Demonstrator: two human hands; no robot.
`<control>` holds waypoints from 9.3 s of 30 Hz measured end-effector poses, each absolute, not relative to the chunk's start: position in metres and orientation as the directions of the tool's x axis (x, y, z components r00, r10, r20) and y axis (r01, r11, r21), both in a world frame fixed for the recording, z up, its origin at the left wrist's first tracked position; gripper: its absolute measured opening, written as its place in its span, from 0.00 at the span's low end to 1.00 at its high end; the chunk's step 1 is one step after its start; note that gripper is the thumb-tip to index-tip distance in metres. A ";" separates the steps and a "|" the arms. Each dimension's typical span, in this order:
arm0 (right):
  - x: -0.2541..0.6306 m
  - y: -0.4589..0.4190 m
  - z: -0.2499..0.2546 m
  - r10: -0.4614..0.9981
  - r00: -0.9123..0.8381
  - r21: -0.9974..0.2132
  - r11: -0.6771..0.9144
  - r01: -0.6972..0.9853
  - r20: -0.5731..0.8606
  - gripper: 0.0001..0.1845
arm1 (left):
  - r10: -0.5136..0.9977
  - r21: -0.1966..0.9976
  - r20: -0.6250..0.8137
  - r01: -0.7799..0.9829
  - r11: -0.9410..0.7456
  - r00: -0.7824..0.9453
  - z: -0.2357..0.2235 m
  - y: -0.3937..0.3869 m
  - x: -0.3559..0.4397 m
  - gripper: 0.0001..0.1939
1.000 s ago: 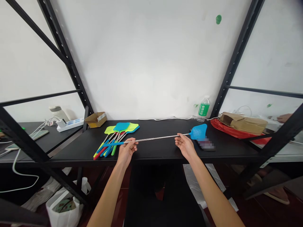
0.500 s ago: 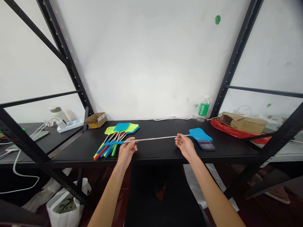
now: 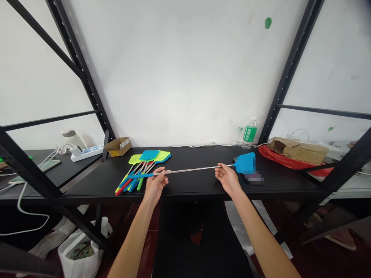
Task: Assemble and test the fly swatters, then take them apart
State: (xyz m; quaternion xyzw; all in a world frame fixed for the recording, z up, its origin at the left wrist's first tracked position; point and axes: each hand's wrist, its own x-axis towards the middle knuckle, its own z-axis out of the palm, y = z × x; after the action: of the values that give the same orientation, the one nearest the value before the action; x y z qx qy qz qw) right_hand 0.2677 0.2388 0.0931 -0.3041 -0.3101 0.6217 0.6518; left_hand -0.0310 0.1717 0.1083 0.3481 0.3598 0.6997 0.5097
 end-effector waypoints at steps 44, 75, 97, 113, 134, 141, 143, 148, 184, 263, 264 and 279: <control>0.268 0.236 0.095 0.999 0.034 -0.774 0.037 -0.632 0.020 0.10 | 0.958 0.836 0.163 -0.483 -0.262 -0.238 0.103 0.176 -0.030 0.16; 0.268 0.235 0.095 0.999 0.024 -0.780 0.043 -0.625 0.036 0.12 | 0.953 0.856 0.196 -0.434 -0.281 -0.232 0.102 0.174 -0.030 0.15; 0.268 0.234 0.095 0.999 0.023 -0.778 0.046 -0.626 0.041 0.12 | 0.943 0.886 0.194 -0.364 -0.287 -0.269 0.106 0.171 -0.026 0.16; 0.268 0.234 0.096 0.998 0.035 -0.791 0.060 -0.609 0.048 0.12 | 0.940 0.827 0.135 -0.487 -0.281 -0.312 0.099 0.177 -0.034 0.18; 0.269 0.237 0.091 0.998 0.041 -0.785 0.056 -0.617 0.040 0.13 | 0.933 0.827 0.161 -0.472 -0.306 -0.323 0.095 0.179 -0.035 0.18; 0.268 0.236 0.092 0.999 0.034 -0.777 0.052 -0.627 0.039 0.13 | 0.942 0.817 0.164 -0.494 -0.297 -0.294 0.095 0.178 -0.035 0.18; 0.268 0.236 0.092 0.999 0.038 -0.775 0.052 -0.630 0.036 0.12 | 0.940 0.817 0.159 -0.495 -0.297 -0.301 0.096 0.178 -0.034 0.17; 0.268 0.236 0.092 0.999 0.037 -0.773 0.054 -0.632 0.039 0.12 | 0.942 0.811 0.137 -0.510 -0.285 -0.307 0.099 0.177 -0.033 0.15; 0.332 0.235 0.128 0.936 0.309 -0.697 0.334 -0.635 0.167 0.16 | 0.903 0.778 0.083 -0.538 -0.323 -0.422 0.129 0.167 -0.054 0.19; 0.420 0.242 0.108 0.920 0.337 -0.642 -0.136 0.754 0.200 0.55 | 0.844 0.108 0.535 0.994 -0.026 -0.036 0.116 0.170 -0.017 0.15; 0.414 0.241 0.106 0.921 0.325 -0.613 -0.134 0.779 0.213 0.56 | 0.817 0.060 0.571 0.996 0.064 -0.086 0.116 0.163 -0.035 0.16; 0.422 0.237 0.104 0.885 0.378 -0.403 -0.253 0.880 0.271 0.61 | 0.785 -0.154 0.557 0.896 0.416 -0.269 0.119 0.143 -0.124 0.20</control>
State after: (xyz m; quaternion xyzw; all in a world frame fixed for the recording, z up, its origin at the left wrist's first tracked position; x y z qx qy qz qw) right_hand 0.4225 0.2369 0.1036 -0.7914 -0.5575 0.0054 0.2508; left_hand -0.1235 0.1425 0.1186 0.5317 0.7907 0.0963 -0.2877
